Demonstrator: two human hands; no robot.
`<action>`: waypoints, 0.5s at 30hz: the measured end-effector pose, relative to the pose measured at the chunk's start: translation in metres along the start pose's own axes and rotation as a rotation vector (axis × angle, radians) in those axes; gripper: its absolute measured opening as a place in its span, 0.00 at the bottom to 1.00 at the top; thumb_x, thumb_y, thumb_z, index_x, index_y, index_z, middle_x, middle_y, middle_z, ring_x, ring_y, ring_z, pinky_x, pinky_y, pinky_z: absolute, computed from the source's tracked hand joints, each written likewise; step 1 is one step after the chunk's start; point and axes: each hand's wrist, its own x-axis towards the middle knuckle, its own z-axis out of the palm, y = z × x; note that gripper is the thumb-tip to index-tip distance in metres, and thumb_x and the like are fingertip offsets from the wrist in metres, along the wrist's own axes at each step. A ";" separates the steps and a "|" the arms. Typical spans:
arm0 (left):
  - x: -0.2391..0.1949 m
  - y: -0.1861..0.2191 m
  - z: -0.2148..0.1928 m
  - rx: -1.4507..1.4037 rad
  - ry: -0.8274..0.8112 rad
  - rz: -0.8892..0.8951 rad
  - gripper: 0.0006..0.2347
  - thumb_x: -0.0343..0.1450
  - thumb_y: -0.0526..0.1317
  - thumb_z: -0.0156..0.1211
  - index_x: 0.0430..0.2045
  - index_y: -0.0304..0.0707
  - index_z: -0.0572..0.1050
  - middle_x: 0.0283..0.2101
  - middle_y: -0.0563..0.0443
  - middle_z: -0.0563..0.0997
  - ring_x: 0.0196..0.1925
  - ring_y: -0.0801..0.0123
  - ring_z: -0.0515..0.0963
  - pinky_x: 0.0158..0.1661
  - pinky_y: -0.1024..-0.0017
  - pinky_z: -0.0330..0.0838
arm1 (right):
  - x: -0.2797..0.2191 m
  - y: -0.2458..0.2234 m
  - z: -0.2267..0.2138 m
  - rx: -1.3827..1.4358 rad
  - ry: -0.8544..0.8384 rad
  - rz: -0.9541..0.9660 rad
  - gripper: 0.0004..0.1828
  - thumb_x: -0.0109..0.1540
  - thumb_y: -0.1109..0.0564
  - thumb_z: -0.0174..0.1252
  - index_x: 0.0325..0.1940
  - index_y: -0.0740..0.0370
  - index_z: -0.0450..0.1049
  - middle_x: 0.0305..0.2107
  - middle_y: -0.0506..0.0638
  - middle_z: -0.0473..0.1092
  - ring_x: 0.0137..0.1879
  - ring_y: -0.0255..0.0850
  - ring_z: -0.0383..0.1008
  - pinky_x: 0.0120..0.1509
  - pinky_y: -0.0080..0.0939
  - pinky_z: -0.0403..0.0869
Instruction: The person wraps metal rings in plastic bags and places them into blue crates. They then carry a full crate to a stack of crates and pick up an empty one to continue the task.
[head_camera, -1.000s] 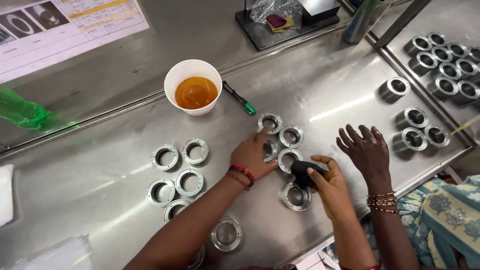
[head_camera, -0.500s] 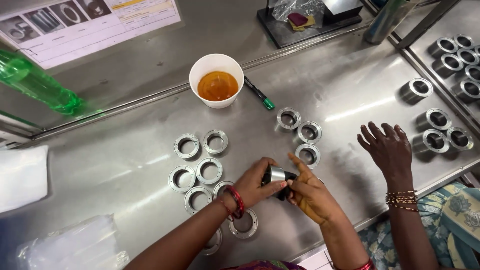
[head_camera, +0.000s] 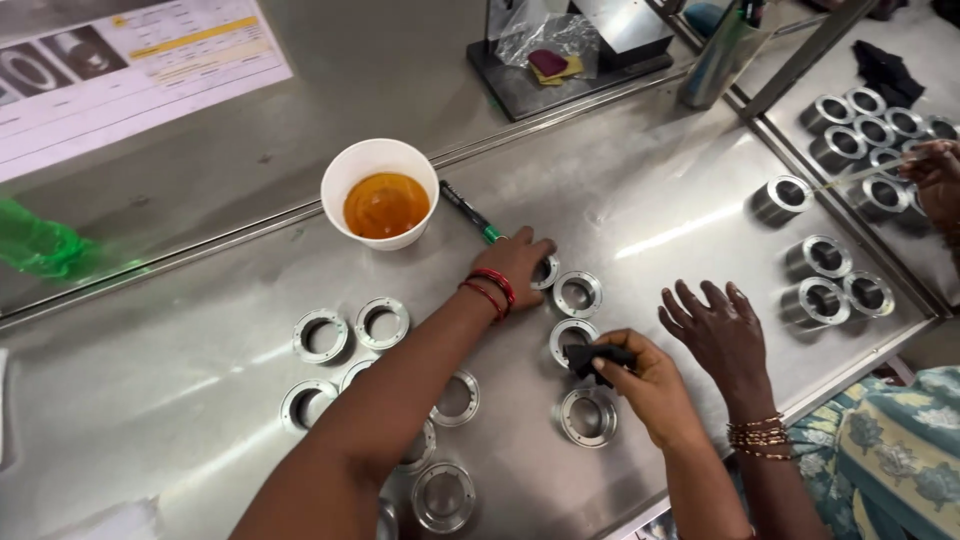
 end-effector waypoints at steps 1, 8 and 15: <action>-0.003 -0.002 -0.006 0.002 -0.001 0.009 0.38 0.55 0.49 0.77 0.63 0.57 0.66 0.61 0.44 0.67 0.58 0.42 0.72 0.52 0.50 0.72 | 0.001 -0.008 0.003 0.002 0.008 -0.001 0.16 0.62 0.66 0.63 0.55 0.67 0.75 0.40 0.53 0.75 0.42 0.37 0.71 0.42 0.34 0.70; -0.059 -0.003 0.028 -1.404 -0.366 -0.301 0.28 0.66 0.58 0.67 0.47 0.31 0.70 0.35 0.40 0.79 0.25 0.62 0.80 0.22 0.69 0.76 | -0.009 -0.049 0.061 -0.103 -0.031 -0.162 0.39 0.63 0.67 0.53 0.76 0.54 0.47 0.46 0.47 0.72 0.48 0.31 0.72 0.51 0.30 0.72; -0.172 0.038 -0.040 -0.686 0.611 0.588 0.30 0.69 0.50 0.69 0.56 0.32 0.59 0.47 0.31 0.70 0.45 0.51 0.76 0.43 0.64 0.76 | -0.031 -0.061 0.076 0.453 -0.311 0.143 0.45 0.63 0.68 0.49 0.82 0.48 0.45 0.34 0.49 0.70 0.35 0.36 0.70 0.38 0.36 0.70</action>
